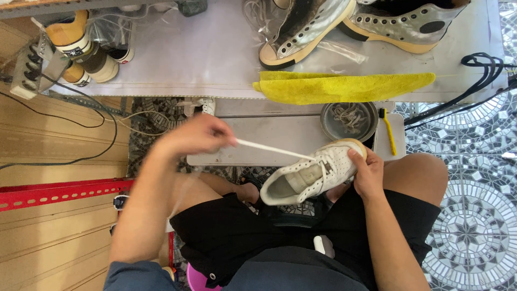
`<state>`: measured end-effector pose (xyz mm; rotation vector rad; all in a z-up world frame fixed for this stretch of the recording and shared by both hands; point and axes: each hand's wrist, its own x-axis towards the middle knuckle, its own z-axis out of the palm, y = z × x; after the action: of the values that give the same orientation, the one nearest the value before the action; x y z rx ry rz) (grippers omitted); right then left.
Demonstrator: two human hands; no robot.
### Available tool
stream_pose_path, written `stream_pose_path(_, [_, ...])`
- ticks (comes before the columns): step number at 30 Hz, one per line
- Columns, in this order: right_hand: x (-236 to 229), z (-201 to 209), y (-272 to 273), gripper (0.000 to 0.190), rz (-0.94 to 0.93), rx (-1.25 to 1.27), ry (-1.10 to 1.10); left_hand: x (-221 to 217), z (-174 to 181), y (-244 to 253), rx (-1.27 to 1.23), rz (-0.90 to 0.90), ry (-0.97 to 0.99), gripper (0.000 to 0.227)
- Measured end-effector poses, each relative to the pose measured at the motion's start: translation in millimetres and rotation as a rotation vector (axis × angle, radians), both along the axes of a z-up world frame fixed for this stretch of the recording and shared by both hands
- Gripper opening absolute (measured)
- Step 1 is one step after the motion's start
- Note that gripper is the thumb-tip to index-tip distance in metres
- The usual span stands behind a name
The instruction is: The person sits on a low stool and laces a white sneaker by hand. They thread the laces through the eyelets, pull them tight, and tie a knot to secure the shoe.
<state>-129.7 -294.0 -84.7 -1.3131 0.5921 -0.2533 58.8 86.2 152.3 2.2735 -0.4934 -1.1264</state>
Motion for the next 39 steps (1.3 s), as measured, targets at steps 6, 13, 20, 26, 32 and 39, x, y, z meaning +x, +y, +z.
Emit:
stream_pose_path(6, [1,-22,-13,0.035,-0.152,0.152,0.027,25,59,63,-0.062,0.25,-0.244,0.024])
stream_pose_path(13, [-1,-11,-29,0.035,-0.256,0.342,0.224,57,52,156,0.099,0.421,-0.483,0.022])
stream_pose_path(20, [0,-4,-37,0.038,-0.36,0.344,0.271,81,-37,245,0.345,0.464,-0.548,0.024])
stream_pose_path(26, [5,-44,-17,0.049,-0.297,0.24,0.144,100,-152,279,0.457,0.436,-0.924,0.024])
stream_pose_path(32, [21,-54,14,0.051,-0.201,0.233,0.22,-26,-93,76,0.173,0.449,-0.604,0.029])
stream_pose_path(39, [71,-59,62,0.073,-0.108,0.274,0.297,-102,-182,-28,-0.203,0.087,-0.508,0.077])
